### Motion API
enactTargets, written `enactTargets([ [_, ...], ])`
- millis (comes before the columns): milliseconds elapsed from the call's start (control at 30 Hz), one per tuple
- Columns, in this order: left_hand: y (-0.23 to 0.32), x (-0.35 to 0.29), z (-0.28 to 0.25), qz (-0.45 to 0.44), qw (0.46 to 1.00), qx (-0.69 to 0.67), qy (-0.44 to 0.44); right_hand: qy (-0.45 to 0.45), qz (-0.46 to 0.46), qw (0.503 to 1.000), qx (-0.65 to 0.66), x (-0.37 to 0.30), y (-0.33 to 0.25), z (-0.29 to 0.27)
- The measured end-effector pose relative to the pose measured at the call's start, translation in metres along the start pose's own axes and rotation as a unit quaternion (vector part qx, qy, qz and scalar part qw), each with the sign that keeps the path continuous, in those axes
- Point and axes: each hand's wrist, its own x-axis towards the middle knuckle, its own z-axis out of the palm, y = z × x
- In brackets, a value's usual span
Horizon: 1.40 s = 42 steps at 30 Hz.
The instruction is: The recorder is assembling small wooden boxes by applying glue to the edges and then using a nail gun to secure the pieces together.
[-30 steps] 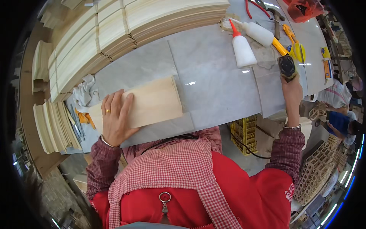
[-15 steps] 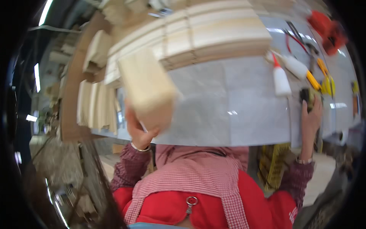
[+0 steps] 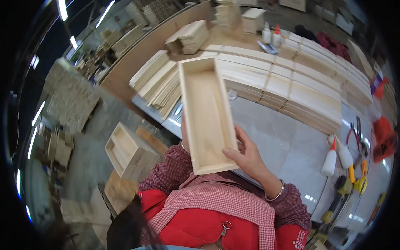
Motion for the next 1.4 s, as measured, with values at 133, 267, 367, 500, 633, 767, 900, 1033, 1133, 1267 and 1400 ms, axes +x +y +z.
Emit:
enactTargets([
  [133, 0.030, -0.033, -0.013, 0.053, 0.992, 0.050, 0.104, -0.044, 0.004, 0.997, -0.065, 0.023, 0.018, 0.025],
  [267, 0.058, -0.073, -0.036, 0.206, 0.877, 0.375, 0.220, -0.097, -0.007, 0.985, -0.141, 0.035, 0.008, 0.077],
  [367, 0.119, -0.119, -0.075, 0.157, 0.874, 0.322, 0.327, -0.196, -0.020, 0.973, -0.123, 0.049, 0.014, 0.101],
  [500, 0.219, -0.220, -0.152, 0.236, 0.833, 0.320, 0.386, -0.230, -0.002, 0.953, -0.200, 0.050, 0.020, 0.082],
  [633, 0.279, -0.285, -0.215, 0.268, 0.742, 0.316, 0.528, -0.107, 0.099, 0.964, -0.223, 0.037, 0.044, 0.035],
  [767, 0.290, -0.265, -0.245, 0.267, 0.722, 0.292, 0.567, -0.013, 0.170, 0.960, -0.224, 0.029, 0.047, 0.022],
  [900, 0.279, -0.211, -0.260, 0.208, 0.688, 0.334, 0.610, 0.030, 0.194, 0.949, -0.245, 0.017, 0.045, 0.012],
  [1033, 0.275, -0.182, -0.280, 0.165, 0.685, 0.374, 0.603, 0.038, 0.199, 0.947, -0.251, 0.006, 0.047, 0.002],
  [1133, 0.275, -0.173, -0.276, 0.137, 0.671, 0.408, 0.604, 0.064, 0.213, 0.945, -0.240, -0.006, 0.051, -0.012],
  [1267, 0.277, -0.178, -0.276, 0.112, 0.641, 0.439, 0.620, 0.083, 0.232, 0.942, -0.229, -0.015, 0.053, -0.020],
  [1400, 0.280, -0.164, -0.307, 0.065, 0.597, 0.501, 0.623, 0.108, 0.252, 0.936, -0.220, -0.031, 0.052, -0.027],
])
